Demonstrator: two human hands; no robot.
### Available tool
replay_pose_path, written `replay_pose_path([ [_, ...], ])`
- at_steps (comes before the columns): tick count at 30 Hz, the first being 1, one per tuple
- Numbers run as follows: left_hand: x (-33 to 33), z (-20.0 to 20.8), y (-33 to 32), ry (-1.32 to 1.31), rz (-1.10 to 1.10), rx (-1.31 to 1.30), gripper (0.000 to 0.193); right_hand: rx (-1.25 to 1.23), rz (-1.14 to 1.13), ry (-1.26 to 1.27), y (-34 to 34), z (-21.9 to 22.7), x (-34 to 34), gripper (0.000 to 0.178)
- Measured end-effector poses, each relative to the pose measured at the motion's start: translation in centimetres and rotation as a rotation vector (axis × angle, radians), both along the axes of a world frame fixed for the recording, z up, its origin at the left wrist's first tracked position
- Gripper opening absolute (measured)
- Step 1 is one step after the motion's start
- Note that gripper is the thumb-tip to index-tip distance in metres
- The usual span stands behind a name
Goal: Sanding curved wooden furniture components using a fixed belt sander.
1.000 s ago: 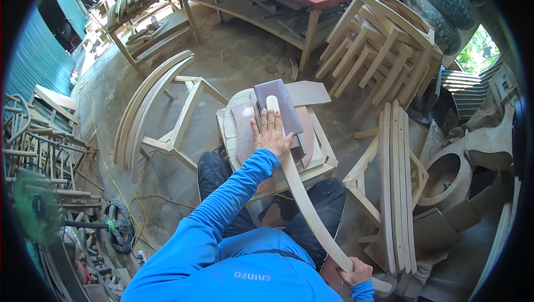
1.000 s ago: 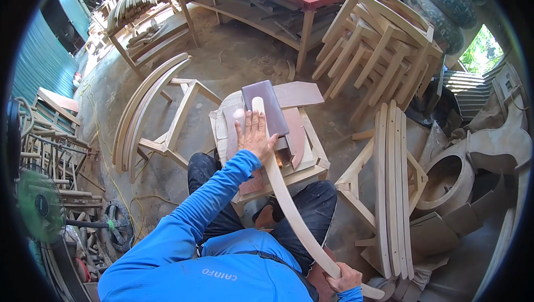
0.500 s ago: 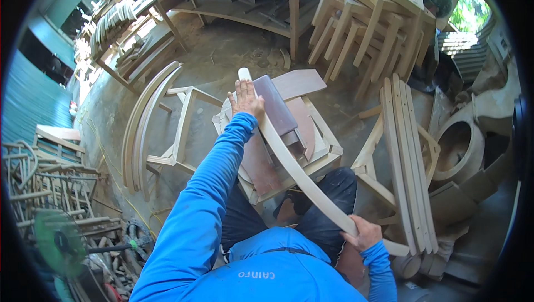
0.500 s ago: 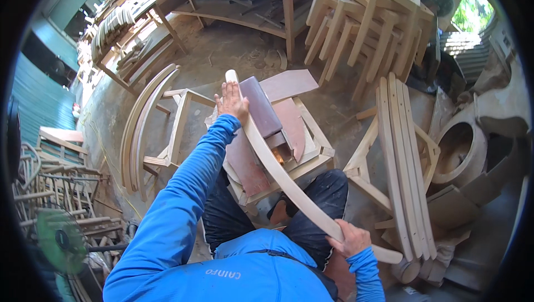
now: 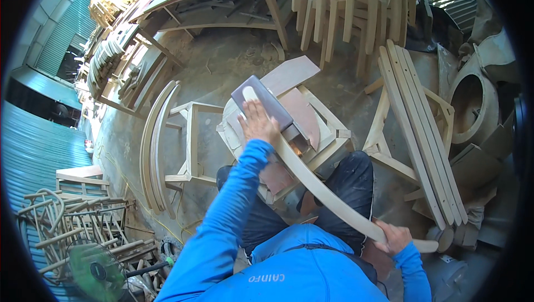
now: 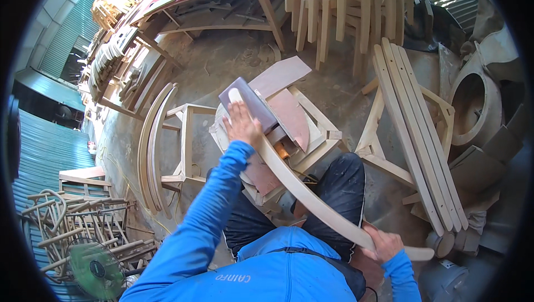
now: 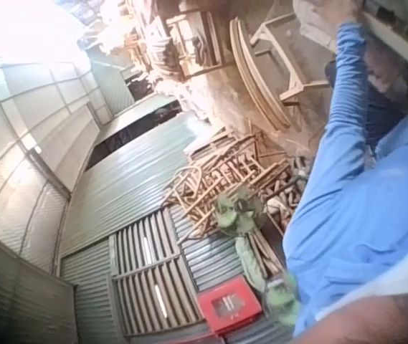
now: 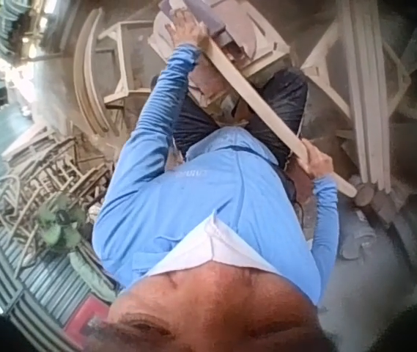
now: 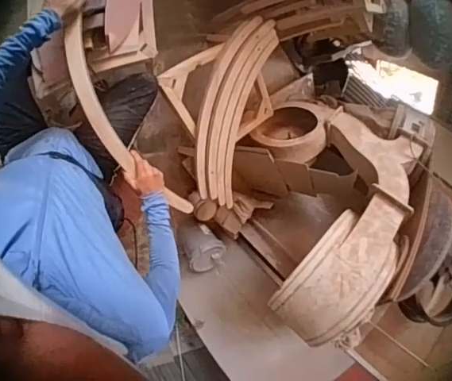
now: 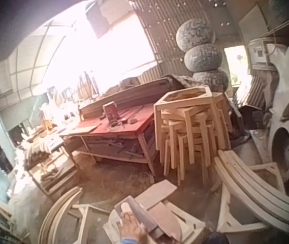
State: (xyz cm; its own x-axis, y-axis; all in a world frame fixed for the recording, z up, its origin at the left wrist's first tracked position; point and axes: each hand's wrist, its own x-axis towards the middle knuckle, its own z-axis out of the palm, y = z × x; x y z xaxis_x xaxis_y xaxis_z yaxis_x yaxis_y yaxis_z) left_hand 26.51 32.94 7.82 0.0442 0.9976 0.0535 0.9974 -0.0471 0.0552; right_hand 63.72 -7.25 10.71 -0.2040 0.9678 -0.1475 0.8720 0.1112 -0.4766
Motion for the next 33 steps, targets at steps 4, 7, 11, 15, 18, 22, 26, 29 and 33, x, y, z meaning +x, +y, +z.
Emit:
replay_pose_path([
  [4,-3.8,0.2,5.1,-0.026,0.025,0.025,0.082,0.078,0.094,-0.030,5.4,1.3,-1.8,0.073],
  [7,-3.5,0.0,4.0,-0.049,0.039,-0.011,0.079,0.061,0.143,-0.009,4.6,1.5,-1.3,0.070],
  [11,0.8,0.0,-1.1,-0.011,0.034,-0.038,0.080,0.031,0.147,0.050,-0.2,0.1,1.9,0.068],
  [15,1.5,0.2,-1.6,-0.034,0.030,-0.026,0.084,-0.027,0.139,0.053,-0.1,0.8,2.3,0.067],
  [18,-0.4,0.2,1.6,-0.023,0.035,-0.005,0.081,-0.005,0.150,0.047,3.5,0.8,0.9,0.068],
  [22,-3.2,-0.1,6.7,-0.034,0.042,0.018,0.079,0.047,0.155,0.023,8.7,1.1,-1.1,0.072],
  [26,-5.8,0.3,11.6,-0.086,0.054,0.015,0.082,0.048,0.158,-0.038,12.9,1.5,-3.4,0.077],
  [29,-7.1,1.1,15.1,-0.118,0.057,0.031,0.080,0.063,0.136,-0.050,15.4,2.1,-5.8,0.079],
  [33,-9.0,1.7,17.9,-0.028,0.078,0.035,0.078,0.130,0.100,-0.032,18.0,1.6,-9.4,0.074],
])
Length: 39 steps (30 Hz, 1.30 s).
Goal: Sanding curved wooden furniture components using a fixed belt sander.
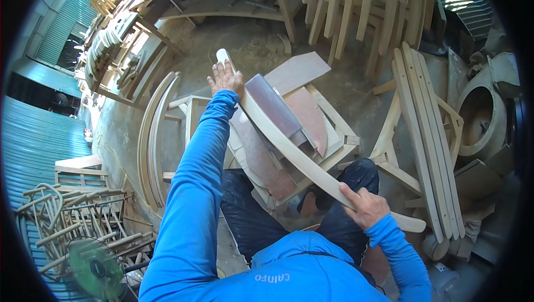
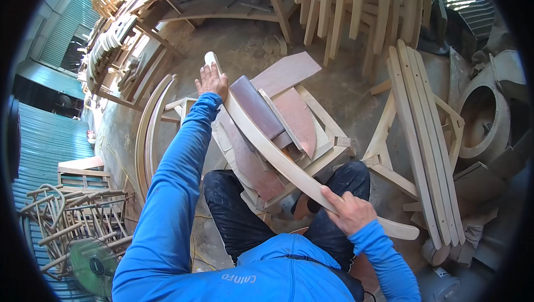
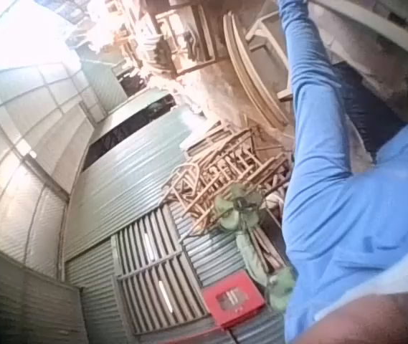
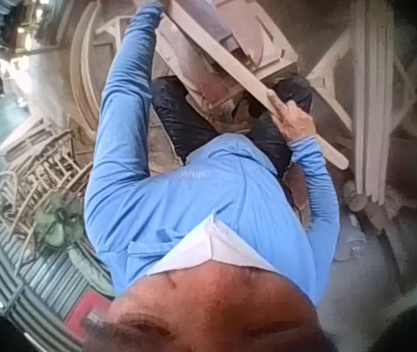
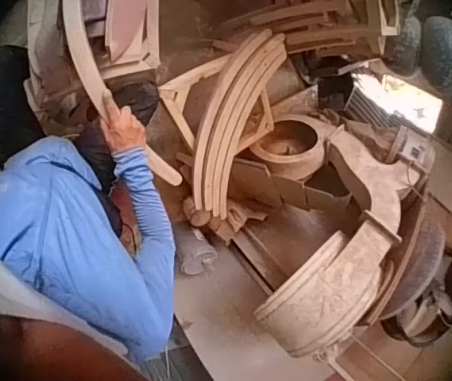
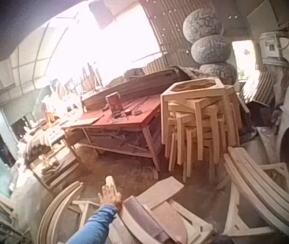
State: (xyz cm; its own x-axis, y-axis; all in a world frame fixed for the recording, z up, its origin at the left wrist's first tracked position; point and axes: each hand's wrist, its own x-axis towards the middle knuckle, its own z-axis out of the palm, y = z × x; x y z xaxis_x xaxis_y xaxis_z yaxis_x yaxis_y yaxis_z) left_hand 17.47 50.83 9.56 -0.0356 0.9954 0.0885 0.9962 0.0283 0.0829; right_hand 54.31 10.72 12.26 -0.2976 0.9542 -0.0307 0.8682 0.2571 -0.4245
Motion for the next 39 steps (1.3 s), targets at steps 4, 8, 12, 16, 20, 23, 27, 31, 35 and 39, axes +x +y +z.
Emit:
replay_pose_path([
  [4,2.4,-1.4,-4.8,-0.032,0.109,-0.037,0.083,-0.054,-0.013,0.076,-1.1,-1.0,-0.3,0.074],
  [8,10.0,-2.1,-18.2,-0.030,0.035,0.014,0.086,-0.149,-0.032,0.118,-7.6,-1.4,3.2,0.078],
  [12,11.9,-1.7,-26.0,-0.080,0.123,-0.061,0.087,-0.187,0.045,0.113,-12.3,-1.7,6.4,0.079],
  [16,11.5,-2.4,-24.2,-0.116,0.104,-0.026,0.087,-0.220,0.014,0.147,-11.3,-0.7,5.1,0.080],
  [20,9.4,-2.4,-17.3,-0.104,0.084,-0.002,0.086,-0.196,-0.017,0.122,-5.9,-0.3,1.8,0.080],
  [23,6.6,-2.3,-11.5,-0.088,0.079,-0.004,0.084,-0.132,-0.021,0.113,-1.4,0.0,-1.3,0.078],
  [27,4.1,-1.5,-4.8,-0.083,0.063,-0.019,0.081,-0.101,-0.014,0.110,3.7,-0.2,-4.8,0.077],
  [31,2.0,-1.3,0.8,-0.073,0.066,-0.022,0.079,-0.134,-0.030,0.076,8.6,0.3,-7.4,0.078],
  [35,0.1,0.0,5.0,-0.033,0.125,-0.029,0.076,-0.095,-0.056,0.083,13.1,-0.6,-10.2,0.075],
  [39,1.0,0.2,3.8,-0.031,0.182,-0.028,0.078,-0.182,-0.075,0.039,16.0,0.2,-12.4,0.077],
])
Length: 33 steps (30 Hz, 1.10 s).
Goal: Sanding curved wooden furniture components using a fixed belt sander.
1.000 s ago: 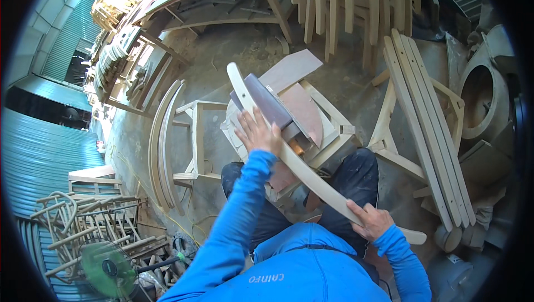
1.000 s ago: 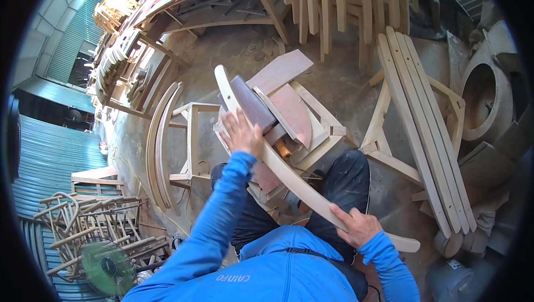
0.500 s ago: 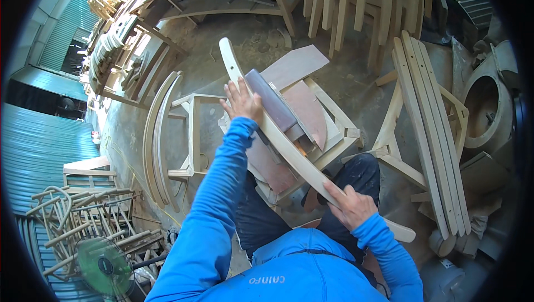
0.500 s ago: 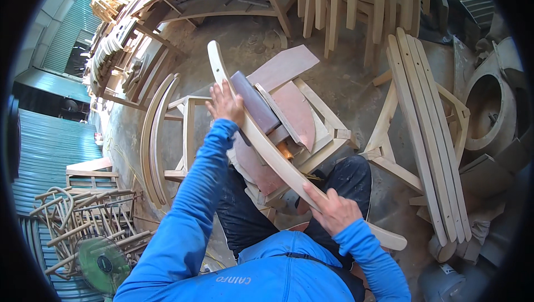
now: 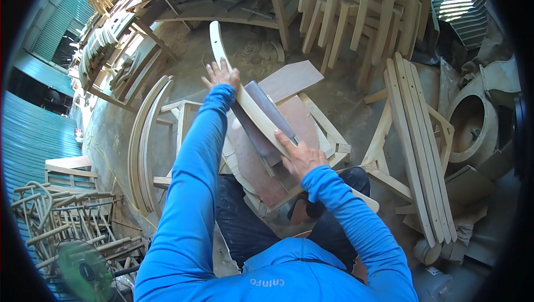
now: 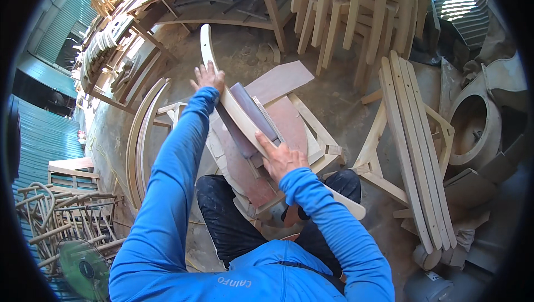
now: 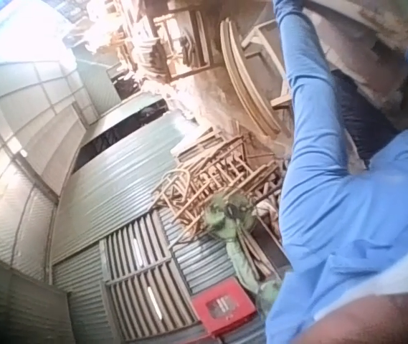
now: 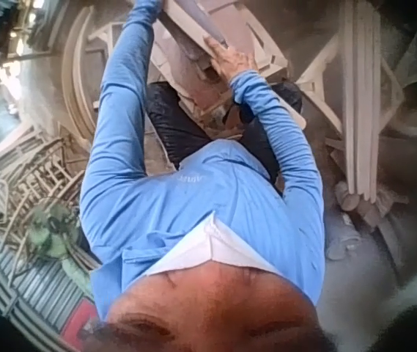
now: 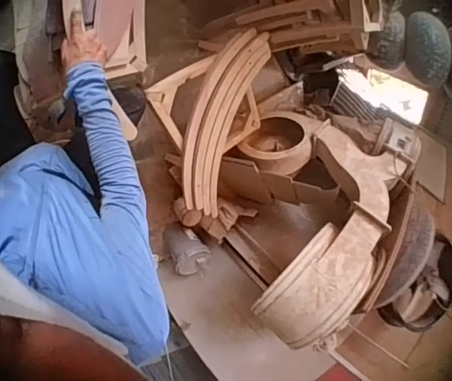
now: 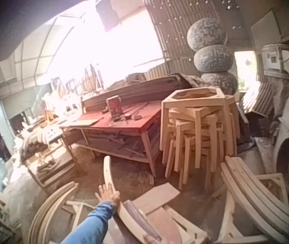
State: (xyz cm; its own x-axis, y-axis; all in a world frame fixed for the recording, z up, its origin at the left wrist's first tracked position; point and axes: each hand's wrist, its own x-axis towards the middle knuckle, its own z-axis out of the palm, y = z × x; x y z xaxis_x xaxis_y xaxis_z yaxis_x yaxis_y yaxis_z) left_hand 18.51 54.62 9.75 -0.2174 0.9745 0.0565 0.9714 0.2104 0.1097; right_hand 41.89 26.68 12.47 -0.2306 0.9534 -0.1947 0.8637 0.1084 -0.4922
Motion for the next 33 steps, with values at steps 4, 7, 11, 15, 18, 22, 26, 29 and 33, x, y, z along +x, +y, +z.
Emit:
replay_pose_path([
  [4,4.3,-1.0,-8.0,-0.059,-0.029,0.002,0.086,0.097,0.002,0.033,-2.4,-1.8,0.8,0.080],
  [7,5.7,-1.0,-14.2,-0.049,-0.019,0.005,0.089,-0.001,0.050,0.057,-7.0,-1.0,2.9,0.084],
  [11,10.3,-1.3,-22.6,-0.074,-0.030,-0.024,0.089,-0.032,0.113,0.074,-16.0,-1.2,8.9,0.084],
  [15,10.6,-1.1,-25.3,-0.056,-0.019,-0.045,0.089,-0.044,0.140,0.086,-25.0,-1.1,14.9,0.077],
  [18,9.6,-0.9,-22.4,-0.068,-0.030,-0.041,0.087,0.027,0.114,0.067,-28.7,-1.2,17.9,0.072],
  [22,7.5,-1.2,-17.1,-0.083,-0.059,-0.001,0.085,0.165,0.059,0.083,-25.7,-1.1,16.0,0.069],
  [26,6.2,-1.2,-11.2,-0.075,-0.083,-0.016,0.084,0.174,0.017,0.066,-21.8,-1.4,12.8,0.070],
  [29,3.9,-1.4,-6.6,-0.072,-0.089,-0.005,0.082,0.205,0.030,0.035,-17.9,-0.9,10.2,0.071],
  [33,1.4,-1.5,-0.7,-0.096,-0.100,0.036,0.082,0.216,0.022,0.041,-13.0,-0.5,7.6,0.073],
])
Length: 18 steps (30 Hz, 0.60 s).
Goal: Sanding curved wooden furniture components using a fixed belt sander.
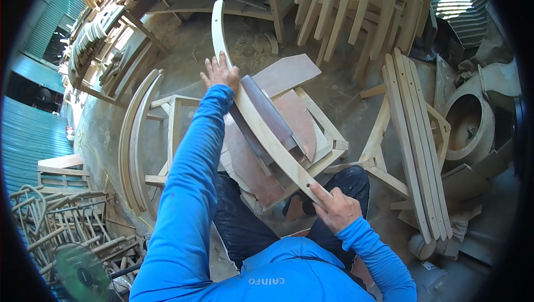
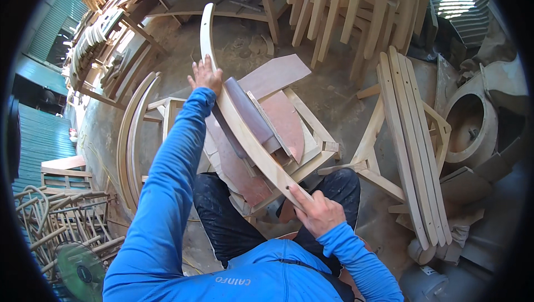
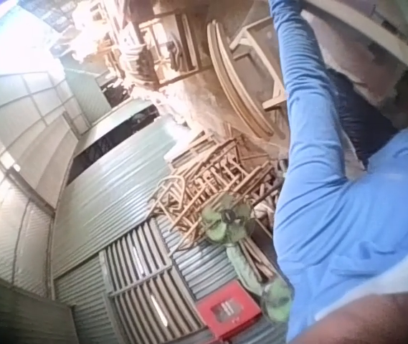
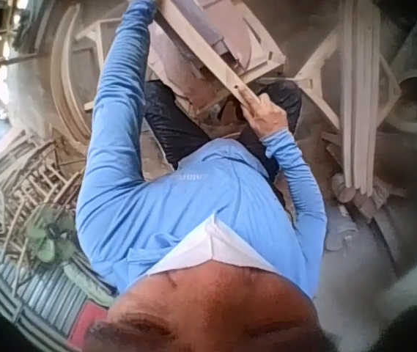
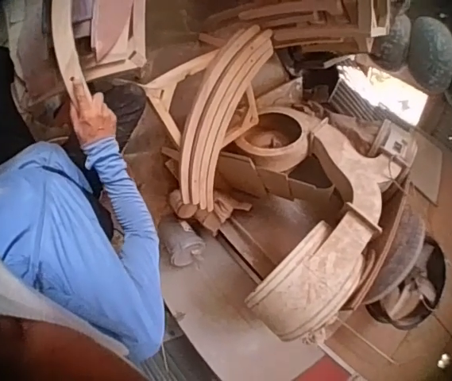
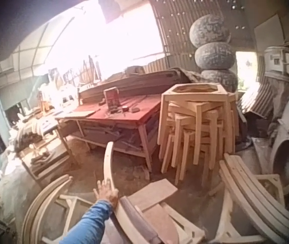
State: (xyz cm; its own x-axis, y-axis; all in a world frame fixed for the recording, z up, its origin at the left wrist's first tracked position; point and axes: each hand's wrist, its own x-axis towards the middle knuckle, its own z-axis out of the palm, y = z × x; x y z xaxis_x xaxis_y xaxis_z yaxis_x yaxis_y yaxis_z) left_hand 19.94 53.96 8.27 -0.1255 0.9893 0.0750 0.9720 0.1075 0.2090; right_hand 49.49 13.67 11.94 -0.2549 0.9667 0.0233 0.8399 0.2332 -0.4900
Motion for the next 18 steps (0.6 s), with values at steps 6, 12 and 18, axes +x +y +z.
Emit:
replay_pose_path([
  [6,-3.8,1.4,6.1,-0.041,0.070,-0.031,0.085,0.007,-0.002,-0.052,6.9,-0.5,-4.5,0.066],
  [12,-2.9,1.5,3.3,-0.114,0.129,-0.107,0.093,0.011,-0.022,-0.078,9.6,-0.5,-7.5,0.062],
  [18,-1.5,1.1,-0.8,-0.181,0.081,-0.051,0.092,0.394,0.061,-0.134,5.9,-0.6,-5.2,0.054],
])
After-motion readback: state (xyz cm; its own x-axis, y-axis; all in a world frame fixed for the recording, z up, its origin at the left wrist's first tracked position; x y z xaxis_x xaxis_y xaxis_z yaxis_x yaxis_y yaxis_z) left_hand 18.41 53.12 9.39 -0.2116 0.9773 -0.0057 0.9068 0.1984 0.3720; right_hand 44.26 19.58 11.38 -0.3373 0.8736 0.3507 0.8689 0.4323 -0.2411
